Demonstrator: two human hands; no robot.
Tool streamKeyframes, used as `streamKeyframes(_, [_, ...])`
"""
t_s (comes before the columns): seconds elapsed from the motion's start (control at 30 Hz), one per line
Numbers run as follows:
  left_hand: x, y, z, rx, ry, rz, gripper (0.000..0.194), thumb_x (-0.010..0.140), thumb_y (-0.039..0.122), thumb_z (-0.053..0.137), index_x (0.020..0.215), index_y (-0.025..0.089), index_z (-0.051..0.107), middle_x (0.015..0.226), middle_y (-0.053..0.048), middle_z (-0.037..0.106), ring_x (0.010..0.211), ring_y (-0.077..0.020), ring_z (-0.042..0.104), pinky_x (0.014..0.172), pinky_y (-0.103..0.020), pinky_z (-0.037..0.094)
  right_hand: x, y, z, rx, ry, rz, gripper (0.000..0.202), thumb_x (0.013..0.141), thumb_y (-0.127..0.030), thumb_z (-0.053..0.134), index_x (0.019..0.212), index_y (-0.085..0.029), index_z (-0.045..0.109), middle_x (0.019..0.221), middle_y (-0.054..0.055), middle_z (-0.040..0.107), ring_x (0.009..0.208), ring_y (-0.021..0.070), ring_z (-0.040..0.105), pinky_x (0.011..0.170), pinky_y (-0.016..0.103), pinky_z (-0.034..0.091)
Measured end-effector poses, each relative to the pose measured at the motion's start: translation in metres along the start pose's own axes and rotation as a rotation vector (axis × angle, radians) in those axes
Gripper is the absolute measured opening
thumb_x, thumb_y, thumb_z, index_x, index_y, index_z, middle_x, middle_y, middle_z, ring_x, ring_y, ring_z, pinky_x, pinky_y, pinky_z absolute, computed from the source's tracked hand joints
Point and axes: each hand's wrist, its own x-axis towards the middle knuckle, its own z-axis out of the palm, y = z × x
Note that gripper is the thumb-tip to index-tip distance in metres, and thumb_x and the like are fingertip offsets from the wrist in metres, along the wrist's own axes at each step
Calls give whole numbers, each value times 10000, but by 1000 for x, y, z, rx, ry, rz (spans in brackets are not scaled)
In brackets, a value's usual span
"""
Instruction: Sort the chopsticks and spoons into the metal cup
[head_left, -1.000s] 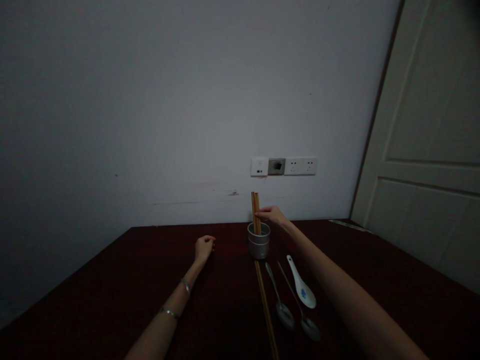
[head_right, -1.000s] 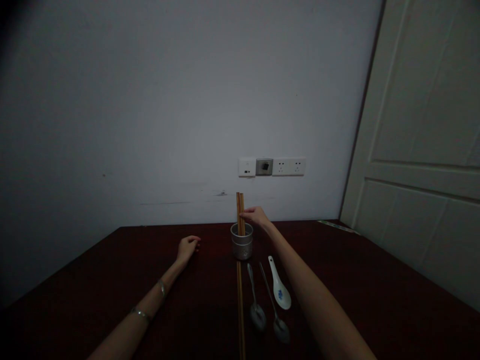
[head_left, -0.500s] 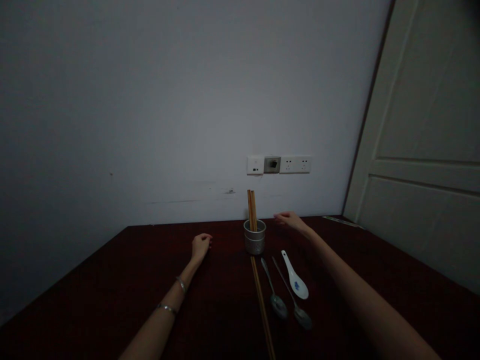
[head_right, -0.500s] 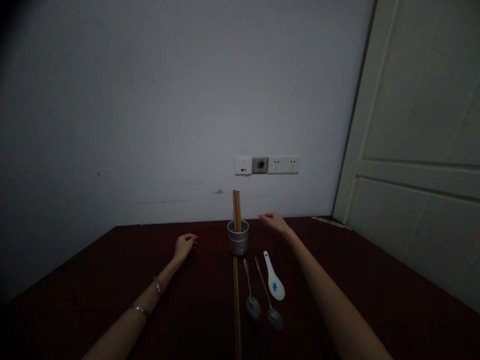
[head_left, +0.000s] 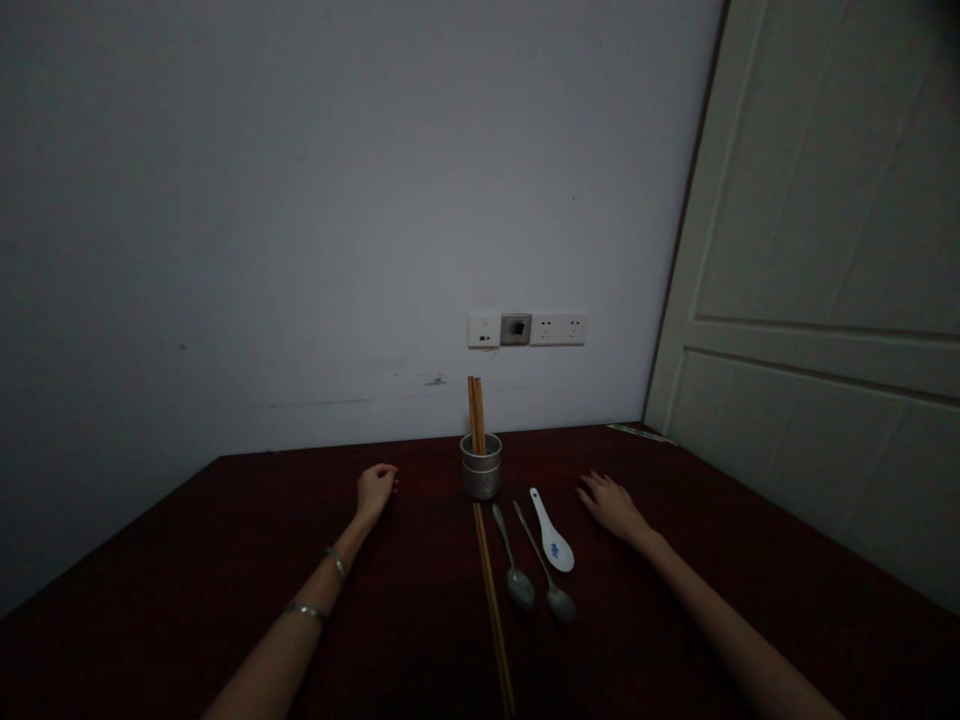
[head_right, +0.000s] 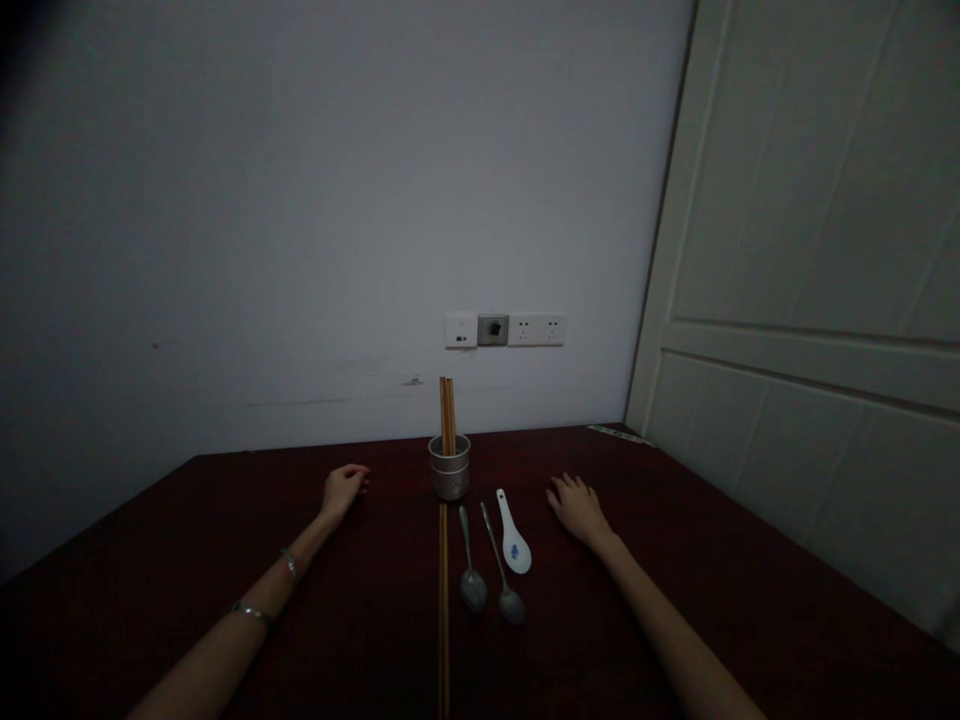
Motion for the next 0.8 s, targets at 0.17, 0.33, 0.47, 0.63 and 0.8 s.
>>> streamKeyframes(0.17, [0,0,-1,-4,-3,-10,165,691,137,463,727,108,622,637,-44,632,539,-120,601,485,-196,483,-7,-5,2,-42,50,17,462,866,-378,337,1217,-147,528,1319,130,458,1239,305,366,981,442,303])
streamKeyframes(0.33, [-5,6,-2,-3,-56,-9,168,694,171,467,696,111,624,652,-41,640,553,-115,602,514,-194,477,-7,-4,0,-22,77,3,452,855,-368,349,1195,-147,548,1290,128,489,1221,299,391,972,432,321])
streamKeyframes(0.47, [-10,14,-8,53,-132,-1,116,646,162,529,607,118,629,599,-31,635,575,-121,606,552,-187,462,-7,-4,1,-12,91,-2,447,850,-362,358,1180,-138,560,1274,135,504,1217,292,399,973,419,324])
streamKeyframes(0.63, [-21,39,-18,232,-180,34,119,648,195,548,629,124,641,559,-27,618,523,-125,576,497,-190,421,-6,-4,2,-19,98,-17,435,848,-332,358,1160,-119,573,1251,148,521,1199,279,422,970,399,332])
streamKeyframes(0.8, [-56,76,-7,505,-424,79,262,705,338,512,594,120,605,543,-37,596,411,-107,506,388,-192,354,-8,-5,1,-16,107,-42,420,846,-293,353,1140,-102,584,1227,148,542,1184,258,443,975,369,333])
